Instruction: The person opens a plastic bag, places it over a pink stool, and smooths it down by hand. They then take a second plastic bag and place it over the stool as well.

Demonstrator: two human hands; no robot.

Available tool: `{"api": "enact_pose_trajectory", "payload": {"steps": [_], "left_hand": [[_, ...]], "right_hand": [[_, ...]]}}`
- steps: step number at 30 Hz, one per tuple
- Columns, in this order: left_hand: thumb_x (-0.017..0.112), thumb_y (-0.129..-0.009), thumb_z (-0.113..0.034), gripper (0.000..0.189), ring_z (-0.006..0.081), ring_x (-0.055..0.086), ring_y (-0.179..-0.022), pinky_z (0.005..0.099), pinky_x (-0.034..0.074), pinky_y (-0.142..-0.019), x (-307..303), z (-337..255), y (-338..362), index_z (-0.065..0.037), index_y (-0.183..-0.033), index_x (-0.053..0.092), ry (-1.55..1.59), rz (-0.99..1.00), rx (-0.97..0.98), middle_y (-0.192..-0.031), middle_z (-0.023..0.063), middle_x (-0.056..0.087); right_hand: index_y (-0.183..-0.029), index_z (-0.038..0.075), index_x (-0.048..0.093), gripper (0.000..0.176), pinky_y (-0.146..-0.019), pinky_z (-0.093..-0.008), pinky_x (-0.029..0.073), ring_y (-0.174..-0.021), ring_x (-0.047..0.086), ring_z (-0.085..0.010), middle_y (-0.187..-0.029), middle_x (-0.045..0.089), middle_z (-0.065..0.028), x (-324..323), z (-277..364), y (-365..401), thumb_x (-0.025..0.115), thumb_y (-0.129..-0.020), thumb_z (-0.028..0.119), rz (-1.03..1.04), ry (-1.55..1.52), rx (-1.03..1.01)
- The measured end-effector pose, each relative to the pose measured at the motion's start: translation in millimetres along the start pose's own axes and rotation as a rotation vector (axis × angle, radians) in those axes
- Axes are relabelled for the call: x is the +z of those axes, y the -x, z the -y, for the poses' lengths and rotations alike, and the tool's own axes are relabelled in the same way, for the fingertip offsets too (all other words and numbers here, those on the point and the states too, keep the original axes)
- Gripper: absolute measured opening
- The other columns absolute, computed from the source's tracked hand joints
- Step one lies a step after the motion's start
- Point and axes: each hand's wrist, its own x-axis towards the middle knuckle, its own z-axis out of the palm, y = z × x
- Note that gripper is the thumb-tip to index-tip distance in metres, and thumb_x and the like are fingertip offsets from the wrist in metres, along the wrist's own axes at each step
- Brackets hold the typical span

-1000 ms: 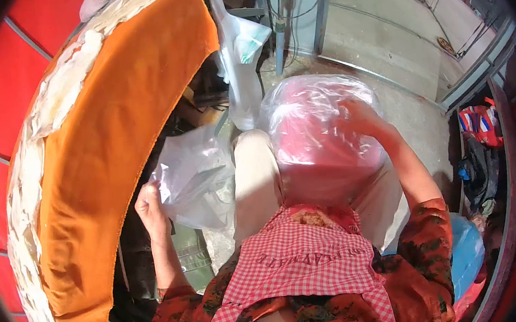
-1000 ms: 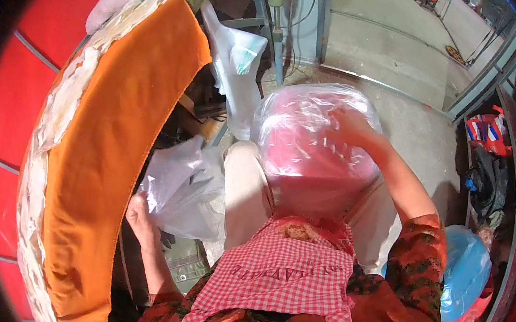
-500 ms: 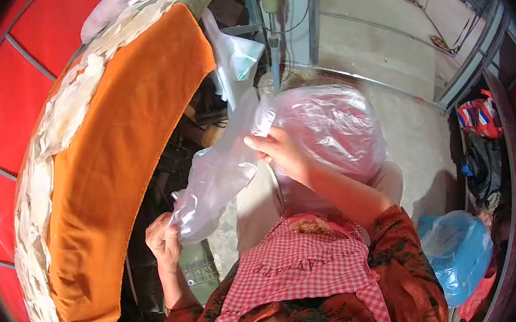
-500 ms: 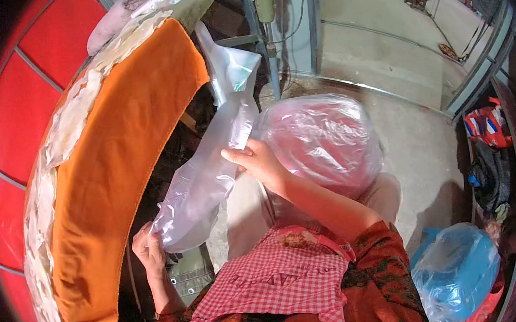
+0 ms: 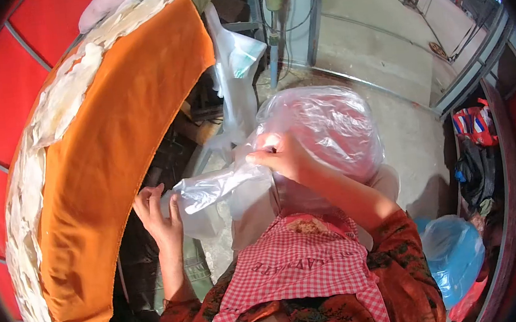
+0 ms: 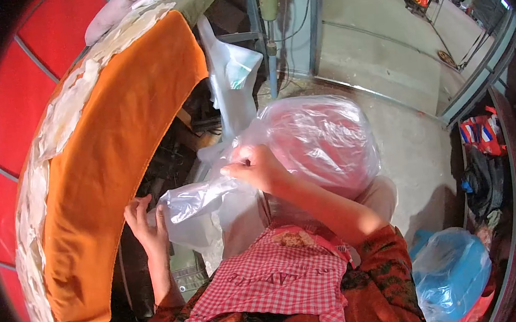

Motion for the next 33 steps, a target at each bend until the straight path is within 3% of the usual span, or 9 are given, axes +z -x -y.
{"api": "enact_pose_trajectory", "payload": {"steps": [3, 6, 12, 18, 21, 25, 28, 31, 33], "left_hand": [[0.068, -0.08, 0.0, 0.005, 0.023, 0.06, -0.071, 0.0322, 0.048, -0.069, -2, -26, 5, -0.001, -0.081, 0.063, 0.459, 0.057, -0.177, -0.081, 0.0107, 0.062], [0.063, -0.088, -0.005, 0.008, 0.0115, 0.061, -0.079, 0.0264, 0.05, -0.072, 11, -74, 8, -0.003, -0.095, 0.064, 1.043, 0.512, -0.589, -0.09, 0.004, 0.065], [0.062, -0.091, -0.01, 0.009, 0.0105, 0.063, -0.084, 0.03, 0.053, -0.074, 33, -85, -11, -0.005, -0.098, 0.064, 1.591, 0.434, -1.113, -0.093, 0.003, 0.066], [0.058, -0.092, -0.012, 0.009, 0.0122, 0.064, -0.082, 0.0281, 0.052, -0.073, 47, -72, 3, -0.007, -0.098, 0.063, 1.47, 0.312, -1.132, -0.094, 0.0021, 0.066], [0.055, -0.093, -0.008, 0.006, 0.012, 0.063, -0.079, 0.0268, 0.051, -0.072, 52, -60, 11, -0.007, -0.095, 0.062, 1.437, 0.222, -0.89, -0.092, 0.0013, 0.066], [0.056, -0.096, -0.011, 0.003, 0.0135, 0.06, -0.087, 0.0343, 0.051, -0.086, 30, -60, -3, -0.008, -0.095, 0.057, 1.73, 0.039, -0.954, -0.095, 0.002, 0.063], [0.054, -0.094, -0.006, 0.009, 0.0154, 0.059, -0.08, 0.0364, 0.053, -0.076, 15, -47, 5, -0.008, -0.103, 0.052, 1.829, 0.074, -1.049, -0.096, 0.0034, 0.061], [0.06, -0.09, -0.007, 0.013, 0.0123, 0.057, -0.073, 0.0315, 0.05, -0.064, 8, -37, 13, -0.007, -0.101, 0.055, 1.723, 0.272, -1.02, -0.09, 0.0008, 0.058], [0.064, -0.087, -0.009, 0.009, 0.0099, 0.053, -0.068, 0.028, 0.047, -0.06, 6, -26, 24, -0.007, -0.093, 0.058, 1.334, 0.392, -0.837, -0.083, -0.0013, 0.056]], "right_hand": [[-0.066, 0.001, 0.055, 0.033, -0.05, -0.0279, 0.036, -0.057, 0.041, -0.0056, -0.057, 0.046, 0.0009, 21, -11, -5, 0.075, -0.082, 0.021, -0.048, -0.008, -0.098], [-0.065, 0.004, 0.051, 0.033, -0.048, -0.0281, 0.034, -0.058, 0.04, -0.0047, -0.06, 0.045, 0.0034, 43, 1, -2, 0.078, -0.08, 0.016, 0.014, 0.05, -0.088], [-0.068, 0.002, 0.044, 0.031, -0.05, -0.0298, 0.038, -0.057, 0.041, -0.0105, -0.059, 0.042, -0.0046, 54, 17, 0, 0.075, -0.07, 0.004, 0.079, 0.228, -0.159], [-0.071, 0.003, 0.045, 0.028, -0.053, -0.0322, 0.044, -0.058, 0.052, -0.0147, -0.064, 0.053, -0.0063, 53, 11, 2, 0.073, -0.072, 0.003, 0.166, 0.283, -0.332], [-0.071, 0.003, 0.045, 0.028, -0.056, -0.0319, 0.043, -0.059, 0.05, -0.0132, -0.062, 0.051, -0.0062, 51, 9, -4, 0.073, -0.071, 0.003, 0.174, 0.048, -0.201], [-0.07, 0.003, 0.046, 0.023, -0.053, -0.0308, 0.041, -0.057, 0.045, -0.0114, -0.06, 0.048, -0.0056, 23, -11, -36, 0.067, -0.077, 0.006, -0.316, 0.366, -0.228], [-0.071, 0.005, 0.047, 0.022, -0.051, -0.0309, 0.042, -0.055, 0.048, -0.0129, -0.061, 0.05, -0.0032, 3, -43, -59, 0.065, -0.083, 0.008, -0.354, 0.102, -0.235], [-0.076, 0.009, 0.048, 0.02, -0.048, -0.0313, 0.042, -0.054, 0.051, -0.0129, -0.062, 0.051, -0.0011, 8, 9, -54, 0.064, -0.087, 0.01, -0.247, -0.659, 0.334], [-0.081, 0.01, 0.05, 0.016, -0.045, -0.0301, 0.041, -0.053, 0.051, -0.0115, -0.062, 0.05, 0.0004, -11, 0, -65, 0.063, -0.089, 0.012, -0.118, -0.762, 0.325]]}}
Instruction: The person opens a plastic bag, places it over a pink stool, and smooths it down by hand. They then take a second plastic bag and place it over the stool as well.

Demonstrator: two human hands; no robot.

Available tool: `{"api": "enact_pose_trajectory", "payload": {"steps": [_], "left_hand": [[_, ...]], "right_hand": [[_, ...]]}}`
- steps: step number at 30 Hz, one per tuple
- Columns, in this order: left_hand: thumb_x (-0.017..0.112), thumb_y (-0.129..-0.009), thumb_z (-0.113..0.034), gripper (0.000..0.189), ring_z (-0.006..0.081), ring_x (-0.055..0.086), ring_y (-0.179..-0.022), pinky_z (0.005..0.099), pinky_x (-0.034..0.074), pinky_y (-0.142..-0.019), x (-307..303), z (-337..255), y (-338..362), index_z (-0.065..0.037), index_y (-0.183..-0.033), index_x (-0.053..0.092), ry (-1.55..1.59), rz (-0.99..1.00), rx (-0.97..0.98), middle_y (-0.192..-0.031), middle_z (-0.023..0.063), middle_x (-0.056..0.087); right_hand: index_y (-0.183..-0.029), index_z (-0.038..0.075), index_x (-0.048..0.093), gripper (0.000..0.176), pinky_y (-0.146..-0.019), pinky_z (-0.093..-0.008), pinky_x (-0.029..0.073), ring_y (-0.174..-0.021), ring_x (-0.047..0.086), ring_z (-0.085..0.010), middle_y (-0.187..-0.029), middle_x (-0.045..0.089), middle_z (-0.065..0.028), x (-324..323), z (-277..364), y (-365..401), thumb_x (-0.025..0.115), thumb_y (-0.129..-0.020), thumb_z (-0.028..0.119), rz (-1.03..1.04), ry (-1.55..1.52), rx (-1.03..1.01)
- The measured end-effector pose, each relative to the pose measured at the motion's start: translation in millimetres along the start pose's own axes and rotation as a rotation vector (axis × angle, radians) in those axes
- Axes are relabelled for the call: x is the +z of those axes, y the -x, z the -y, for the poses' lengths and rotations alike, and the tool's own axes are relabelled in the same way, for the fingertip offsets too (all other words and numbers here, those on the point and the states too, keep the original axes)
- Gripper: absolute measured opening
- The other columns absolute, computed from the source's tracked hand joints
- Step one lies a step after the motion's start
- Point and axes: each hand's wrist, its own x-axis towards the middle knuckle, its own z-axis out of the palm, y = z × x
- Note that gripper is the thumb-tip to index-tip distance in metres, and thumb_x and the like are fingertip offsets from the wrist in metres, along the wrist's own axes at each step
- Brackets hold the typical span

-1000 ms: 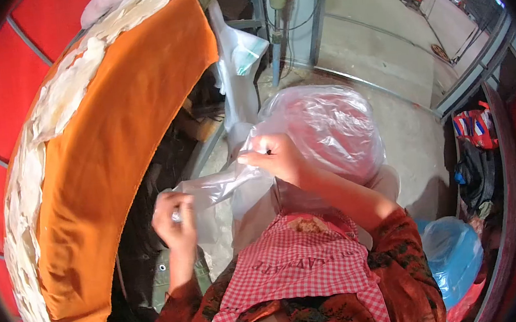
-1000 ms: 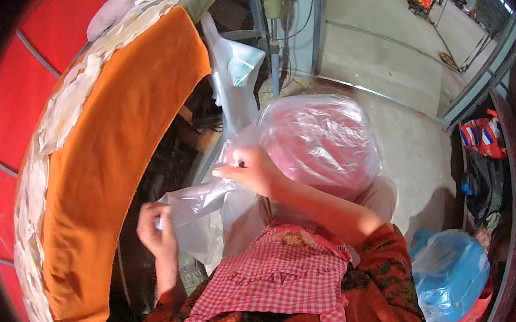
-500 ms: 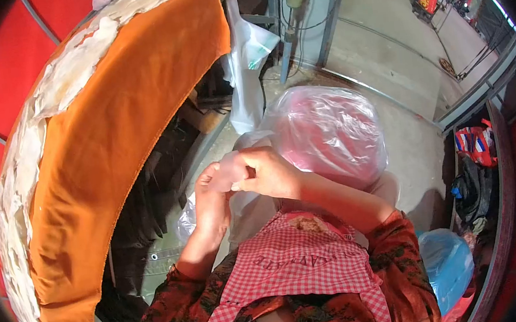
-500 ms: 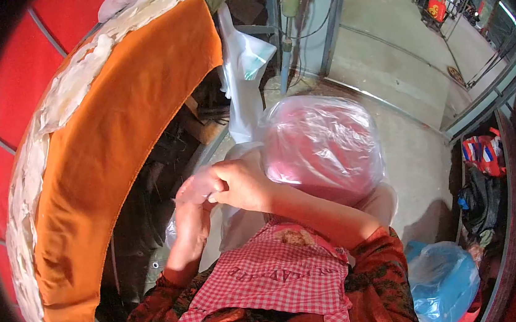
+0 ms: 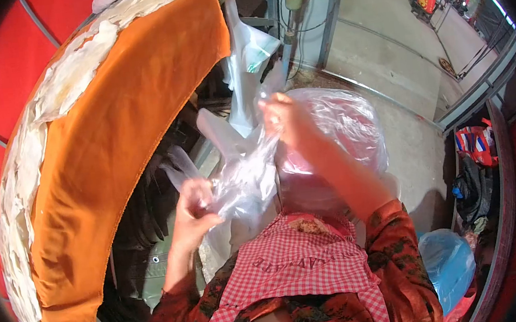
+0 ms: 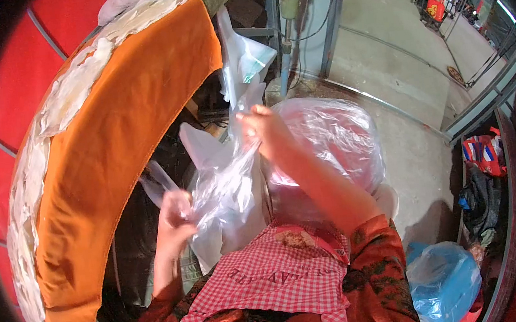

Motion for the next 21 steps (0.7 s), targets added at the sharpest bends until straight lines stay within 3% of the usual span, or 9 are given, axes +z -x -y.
{"api": "enact_pose_trajectory", "payload": {"steps": [2, 4, 6, 11, 12, 14, 16, 18, 21], "left_hand": [[0.067, -0.084, -0.009, 0.006, 0.0074, 0.048, -0.064, 0.0247, 0.042, -0.057, -36, 17, 3, -0.007, -0.083, 0.061, -0.746, -0.066, 0.208, -0.075, -0.0034, 0.054], [0.062, -0.087, -0.022, 0.018, 0.0047, 0.045, -0.06, 0.022, 0.036, -0.05, -51, -10, 10, -0.009, -0.075, 0.06, -0.457, -0.418, -0.019, -0.067, -0.0071, 0.049], [0.06, -0.089, -0.026, 0.015, 0.0028, 0.038, -0.047, 0.023, 0.029, -0.042, -69, -16, -3, -0.013, -0.082, 0.059, -0.204, -0.832, 0.215, -0.06, -0.0093, 0.038], [0.063, -0.086, -0.025, 0.019, 0.0085, 0.038, -0.046, 0.0266, 0.028, -0.042, -198, 101, 7, -0.019, -0.072, 0.051, 0.29, -0.978, -0.253, -0.056, -0.0063, 0.038], [0.066, -0.083, -0.018, 0.011, 0.0149, 0.047, -0.057, 0.0302, 0.041, -0.052, -200, 104, 24, -0.012, -0.082, 0.057, 0.152, -0.774, -0.223, -0.065, -0.0025, 0.043], [0.07, -0.078, -0.011, 0.03, 0.0227, 0.057, -0.084, 0.0348, 0.048, -0.076, -173, 101, 1, -0.003, -0.105, 0.059, -0.878, -0.841, 0.474, -0.088, 0.0048, 0.054], [0.074, -0.073, -0.009, 0.058, 0.026, 0.053, -0.11, 0.0383, 0.043, -0.094, -73, 8, -12, 0.002, -0.125, 0.049, -0.858, -0.604, 0.567, -0.115, 0.0121, 0.056], [0.074, -0.075, -0.012, 0.059, 0.029, 0.052, -0.117, 0.04, 0.043, -0.093, -21, -32, -28, 0.002, -0.127, 0.049, -1.076, -0.274, 0.659, -0.126, 0.0172, 0.054], [0.072, -0.076, -0.011, 0.037, 0.0318, 0.062, -0.093, 0.0399, 0.049, -0.08, 20, -55, -70, 0.0, -0.108, 0.06, -1.316, -0.184, 0.701, -0.098, 0.0177, 0.063]], "right_hand": [[-0.082, 0.011, 0.05, 0.016, -0.042, -0.0283, 0.039, -0.05, 0.049, -0.0101, -0.062, 0.049, 0.0014, -20, 24, -13, 0.064, -0.09, 0.014, 0.031, 0.062, -0.085], [-0.077, 0.014, 0.049, 0.022, -0.039, -0.0264, 0.034, -0.044, 0.043, -0.0091, -0.058, 0.045, 0.0025, -61, 58, -39, 0.066, -0.088, 0.02, 0.109, -0.062, -0.073], [-0.071, 0.015, 0.044, 0.028, -0.036, -0.025, 0.03, -0.041, 0.04, -0.0083, -0.054, 0.042, 0.003, -74, 93, -30, 0.068, -0.086, 0.019, -0.172, 0.154, -0.37], [-0.066, 0.015, 0.041, 0.035, -0.035, -0.0241, 0.026, -0.04, 0.036, -0.0079, -0.055, 0.042, 0.003, -78, 107, -23, 0.069, -0.085, 0.022, -0.29, 0.411, -0.55], [-0.067, 0.015, 0.042, 0.034, -0.036, -0.0243, 0.026, -0.041, 0.035, -0.0072, -0.055, 0.041, 0.0037, -68, 106, -17, 0.069, -0.086, 0.024, -0.274, 0.454, -0.492], [-0.07, 0.015, 0.044, 0.033, -0.037, -0.0246, 0.026, -0.042, 0.034, -0.0058, -0.056, 0.04, 0.005, -37, 114, -4, 0.068, -0.088, 0.027, -0.252, 0.53, -0.397], [-0.074, 0.015, 0.046, 0.029, -0.043, -0.0215, 0.028, -0.051, 0.039, -0.004, -0.063, 0.043, 0.005, -4, 114, 2, 0.069, -0.088, 0.027, -0.111, 0.664, -0.342], [-0.081, 0.014, 0.049, 0.026, -0.051, -0.0222, 0.032, -0.063, 0.042, -0.0047, -0.072, 0.045, 0.0055, 45, 113, 14, 0.071, -0.086, 0.027, -0.046, 0.777, -0.28], [-0.095, 0.01, 0.051, 0.032, -0.061, -0.0259, 0.039, -0.073, 0.044, -0.0075, -0.078, 0.046, 0.0051, 77, 107, 16, 0.078, -0.079, 0.02, 0.28, 0.613, -0.299]]}}
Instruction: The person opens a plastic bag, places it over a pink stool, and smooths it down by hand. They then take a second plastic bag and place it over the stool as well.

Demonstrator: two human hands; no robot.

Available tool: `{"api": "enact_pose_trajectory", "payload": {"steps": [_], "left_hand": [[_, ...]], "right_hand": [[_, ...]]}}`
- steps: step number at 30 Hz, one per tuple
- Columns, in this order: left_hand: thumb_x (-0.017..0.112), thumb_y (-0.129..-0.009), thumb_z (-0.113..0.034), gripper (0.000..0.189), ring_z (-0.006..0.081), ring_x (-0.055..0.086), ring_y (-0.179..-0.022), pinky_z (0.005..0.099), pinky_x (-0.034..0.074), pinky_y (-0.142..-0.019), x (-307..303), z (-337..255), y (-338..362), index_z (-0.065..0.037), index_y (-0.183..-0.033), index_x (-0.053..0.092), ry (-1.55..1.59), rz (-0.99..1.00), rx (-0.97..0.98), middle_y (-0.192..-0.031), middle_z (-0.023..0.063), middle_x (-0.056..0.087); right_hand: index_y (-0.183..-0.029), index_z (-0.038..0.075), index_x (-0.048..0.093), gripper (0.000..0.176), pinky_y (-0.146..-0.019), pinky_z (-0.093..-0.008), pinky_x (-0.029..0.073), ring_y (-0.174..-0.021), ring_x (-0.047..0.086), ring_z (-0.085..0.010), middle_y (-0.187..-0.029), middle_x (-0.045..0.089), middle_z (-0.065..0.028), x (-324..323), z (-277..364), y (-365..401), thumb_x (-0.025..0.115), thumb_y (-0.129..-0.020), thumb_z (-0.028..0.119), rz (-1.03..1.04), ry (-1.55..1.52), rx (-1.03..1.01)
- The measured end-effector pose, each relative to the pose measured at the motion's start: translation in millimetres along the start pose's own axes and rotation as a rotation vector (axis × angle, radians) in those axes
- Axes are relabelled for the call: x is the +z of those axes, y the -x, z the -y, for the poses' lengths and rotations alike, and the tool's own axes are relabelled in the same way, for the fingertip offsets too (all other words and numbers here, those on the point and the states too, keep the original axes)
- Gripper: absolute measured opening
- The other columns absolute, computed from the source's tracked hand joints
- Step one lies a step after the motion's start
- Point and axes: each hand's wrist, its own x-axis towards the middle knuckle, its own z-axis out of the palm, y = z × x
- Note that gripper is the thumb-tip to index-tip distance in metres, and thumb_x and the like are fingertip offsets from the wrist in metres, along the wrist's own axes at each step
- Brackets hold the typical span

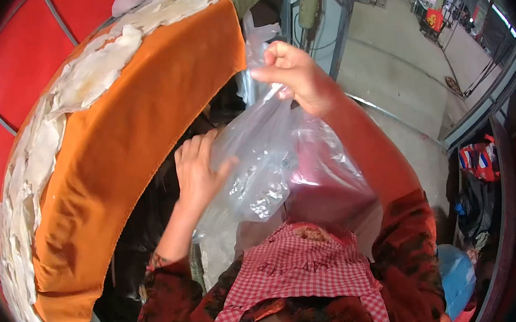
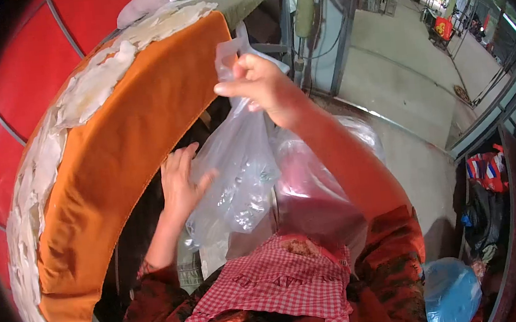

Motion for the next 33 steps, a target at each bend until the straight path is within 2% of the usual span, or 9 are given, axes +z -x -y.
{"api": "enact_pose_trajectory", "payload": {"steps": [5, 7, 13, 15, 18, 21, 25, 29, 33], "left_hand": [[0.064, -0.083, 0.002, 0.004, 0.0071, 0.057, -0.062, 0.0243, 0.045, -0.055, -25, 40, -38, -0.001, -0.083, 0.061, 0.629, -0.2, -0.47, -0.066, 0.0015, 0.063], [0.065, -0.086, -0.001, 0.007, 0.0037, 0.055, -0.061, 0.0199, 0.042, -0.055, -40, 31, -42, -0.001, -0.081, 0.06, 0.549, -0.303, -0.206, -0.062, 0.0023, 0.059], [0.065, -0.087, -0.02, 0.017, 0.034, 0.069, -0.075, 0.0419, 0.053, -0.068, -31, 44, -45, -0.004, -0.094, 0.068, -0.042, -0.065, -0.057, -0.077, 0.0187, 0.068], [0.062, -0.085, -0.026, 0.025, 0.0443, 0.065, -0.087, 0.0499, 0.052, -0.078, -7, 83, -62, -0.007, -0.101, 0.07, -0.242, 0.424, -0.142, -0.086, 0.0232, 0.069], [0.049, -0.087, -0.013, 0.026, 0.0399, 0.066, -0.086, 0.0498, 0.051, -0.075, -77, 64, -145, 0.002, -0.099, 0.065, -0.331, 0.216, -0.189, -0.092, 0.0273, 0.065], [0.05, -0.091, -0.01, 0.03, 0.0236, 0.065, -0.087, 0.0338, 0.051, -0.077, -174, 2, -181, 0.002, -0.115, 0.062, 0.042, -0.65, 0.093, -0.094, 0.0182, 0.069], [0.052, -0.095, -0.008, 0.025, 0.0191, 0.06, -0.086, 0.0291, 0.05, -0.08, -147, -22, -152, 0.006, -0.115, 0.059, 0.115, -1.196, 0.605, -0.101, 0.0103, 0.066], [0.053, -0.088, -0.006, 0.024, 0.0265, 0.062, -0.092, 0.0365, 0.049, -0.081, 69, 129, -30, 0.004, -0.109, 0.061, -0.361, 0.342, 0.29, -0.103, 0.0147, 0.066], [0.055, -0.08, -0.004, 0.024, 0.0339, 0.063, -0.098, 0.044, 0.049, -0.082, 57, 166, 35, 0.002, -0.102, 0.063, -0.273, 0.508, 0.227, -0.105, 0.0191, 0.066]], "right_hand": [[-0.131, 0.011, 0.043, 0.076, -0.082, -0.0342, 0.049, -0.086, 0.058, -0.0192, -0.1, 0.058, -0.0052, -20, 10, 15, 0.083, -0.067, 0.007, -0.089, 0.734, -0.364], [-0.136, 0.013, 0.041, 0.079, -0.085, -0.037, 0.05, -0.091, 0.062, -0.0268, -0.11, 0.061, -0.0108, -25, -17, 18, 0.08, -0.069, 0.006, -0.297, 1.133, -0.28], [-0.123, 0.01, 0.059, 0.038, -0.087, -0.0446, 0.049, -0.102, 0.061, -0.0342, -0.119, 0.059, -0.0205, -158, -175, -21, 0.055, -0.087, 0.019, -0.135, 1.495, 0.355], [-0.12, 0.006, 0.061, 0.036, -0.093, -0.0462, 0.046, -0.11, 0.058, -0.036, -0.122, 0.058, -0.0223, -188, -177, -44, 0.049, -0.091, 0.023, -0.149, 1.465, 0.373], [-0.114, 0.0, 0.063, 0.037, -0.098, -0.0467, 0.044, -0.117, 0.054, -0.0407, -0.119, 0.062, -0.0233, -197, -33, -61, 0.042, -0.095, 0.024, -0.476, 1.28, -0.375], [-0.094, 0.002, 0.063, 0.024, -0.07, -0.0435, 0.05, -0.082, 0.064, -0.0342, -0.087, 0.068, -0.0181, -129, 171, -25, 0.044, -0.094, 0.016, -0.866, 1.177, -1.174], [-0.089, 0.002, 0.06, 0.018, -0.067, -0.0405, 0.048, -0.079, 0.062, -0.0294, -0.083, 0.065, -0.0146, -86, 133, 34, 0.045, -0.092, 0.012, -0.839, 1.114, -1.547], [-0.085, 0.002, 0.056, 0.014, -0.064, -0.0375, 0.046, -0.076, 0.059, -0.0246, -0.079, 0.062, -0.0112, -104, -98, 74, 0.046, -0.091, 0.008, 0.28, 1.517, -0.015], [-0.081, 0.002, 0.053, 0.011, -0.061, -0.0345, 0.044, -0.073, 0.057, -0.0198, -0.076, 0.059, -0.0077, -108, -111, 78, 0.046, -0.089, 0.004, 0.002, 1.176, -0.153]]}}
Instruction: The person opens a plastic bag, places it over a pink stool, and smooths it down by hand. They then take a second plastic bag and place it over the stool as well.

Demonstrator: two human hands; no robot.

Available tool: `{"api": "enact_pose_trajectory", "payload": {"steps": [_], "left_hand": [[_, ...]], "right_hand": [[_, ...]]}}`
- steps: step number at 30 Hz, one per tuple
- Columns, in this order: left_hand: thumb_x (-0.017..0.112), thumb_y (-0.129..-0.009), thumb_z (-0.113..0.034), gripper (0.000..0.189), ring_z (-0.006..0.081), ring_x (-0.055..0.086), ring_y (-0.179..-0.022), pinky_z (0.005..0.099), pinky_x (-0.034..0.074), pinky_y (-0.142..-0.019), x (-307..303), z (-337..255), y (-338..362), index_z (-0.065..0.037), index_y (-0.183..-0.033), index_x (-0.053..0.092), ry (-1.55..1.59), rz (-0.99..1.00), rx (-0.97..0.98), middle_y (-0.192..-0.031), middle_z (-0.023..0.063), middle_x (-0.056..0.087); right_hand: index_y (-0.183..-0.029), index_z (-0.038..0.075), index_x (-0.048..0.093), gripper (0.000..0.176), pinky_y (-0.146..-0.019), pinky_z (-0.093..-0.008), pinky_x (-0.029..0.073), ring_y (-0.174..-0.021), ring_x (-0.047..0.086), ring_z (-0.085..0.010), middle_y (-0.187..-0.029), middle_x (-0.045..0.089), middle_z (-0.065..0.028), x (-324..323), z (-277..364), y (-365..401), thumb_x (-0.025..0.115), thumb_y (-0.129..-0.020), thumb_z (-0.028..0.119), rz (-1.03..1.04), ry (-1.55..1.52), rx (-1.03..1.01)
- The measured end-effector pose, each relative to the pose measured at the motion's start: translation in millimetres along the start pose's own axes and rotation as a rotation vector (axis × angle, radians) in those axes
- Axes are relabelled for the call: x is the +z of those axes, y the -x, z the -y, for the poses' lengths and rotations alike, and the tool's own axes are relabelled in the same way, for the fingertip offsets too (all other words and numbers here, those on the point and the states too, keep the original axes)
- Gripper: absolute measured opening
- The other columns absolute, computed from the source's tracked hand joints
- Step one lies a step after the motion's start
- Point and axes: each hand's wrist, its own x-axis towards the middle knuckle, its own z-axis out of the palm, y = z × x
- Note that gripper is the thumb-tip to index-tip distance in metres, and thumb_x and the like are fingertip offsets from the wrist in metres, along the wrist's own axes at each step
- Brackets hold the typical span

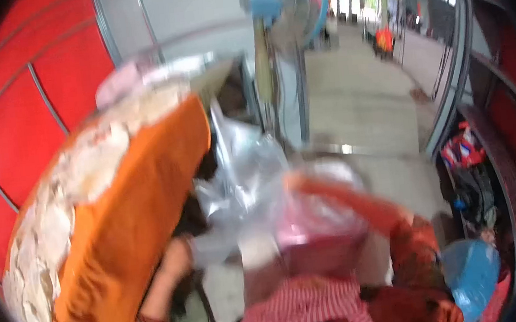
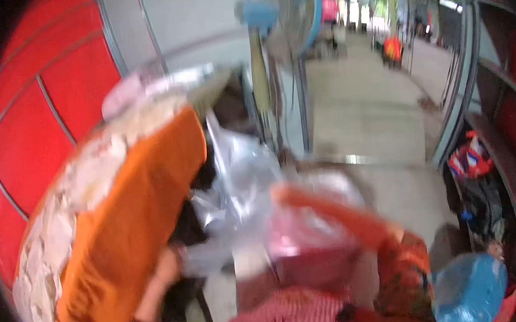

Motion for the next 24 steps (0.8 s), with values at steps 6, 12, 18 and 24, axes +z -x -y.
{"api": "enact_pose_trajectory", "payload": {"steps": [6, 12, 18, 24], "left_hand": [[0.045, -0.091, -0.001, 0.013, 0.0158, 0.051, -0.068, 0.027, 0.042, -0.063, -134, -27, -62, -0.002, -0.09, 0.059, 1.232, -0.788, -0.315, -0.072, 0.0032, 0.052], [0.051, -0.089, -0.017, 0.019, 0.0082, 0.051, -0.069, 0.0202, 0.043, -0.064, -199, -28, -59, -0.006, -0.102, 0.058, 1.533, -0.586, -0.106, -0.078, -0.0016, 0.049], [0.079, -0.068, -0.023, 0.049, 0.039, 0.063, -0.094, 0.0472, 0.052, -0.077, -145, -86, -52, -0.001, -0.108, 0.062, 0.025, 0.091, -0.127, -0.105, 0.0202, 0.064], [0.062, -0.068, 0.004, 0.025, 0.037, 0.061, -0.082, 0.0435, 0.049, -0.073, -152, 8, -113, 0.002, -0.093, 0.06, 0.403, -0.651, -0.285, -0.088, 0.0212, 0.062]], "right_hand": [[-0.085, 0.003, 0.055, 0.021, -0.064, -0.0277, 0.043, -0.073, 0.052, -0.0073, -0.072, 0.054, -0.0003, -57, 8, -92, 0.062, -0.092, 0.021, -0.311, -0.466, -0.047], [-0.095, 0.001, 0.059, 0.034, -0.069, -0.0374, 0.047, -0.076, 0.064, -0.0252, -0.081, 0.065, -0.0118, -92, 47, -58, 0.077, -0.074, 0.022, 0.005, -0.066, -0.295], [-0.087, 0.003, 0.059, 0.013, -0.071, -0.0483, 0.051, -0.078, 0.063, -0.0428, -0.091, 0.065, -0.0169, -77, 3, -56, 0.055, -0.077, 0.009, -0.309, 0.532, 0.138], [-0.092, 0.002, 0.059, 0.011, -0.075, -0.0326, 0.049, -0.085, 0.063, -0.0244, -0.091, 0.064, -0.0122, -122, -6, -103, 0.052, -0.085, 0.001, -0.661, 0.011, 0.124]]}}
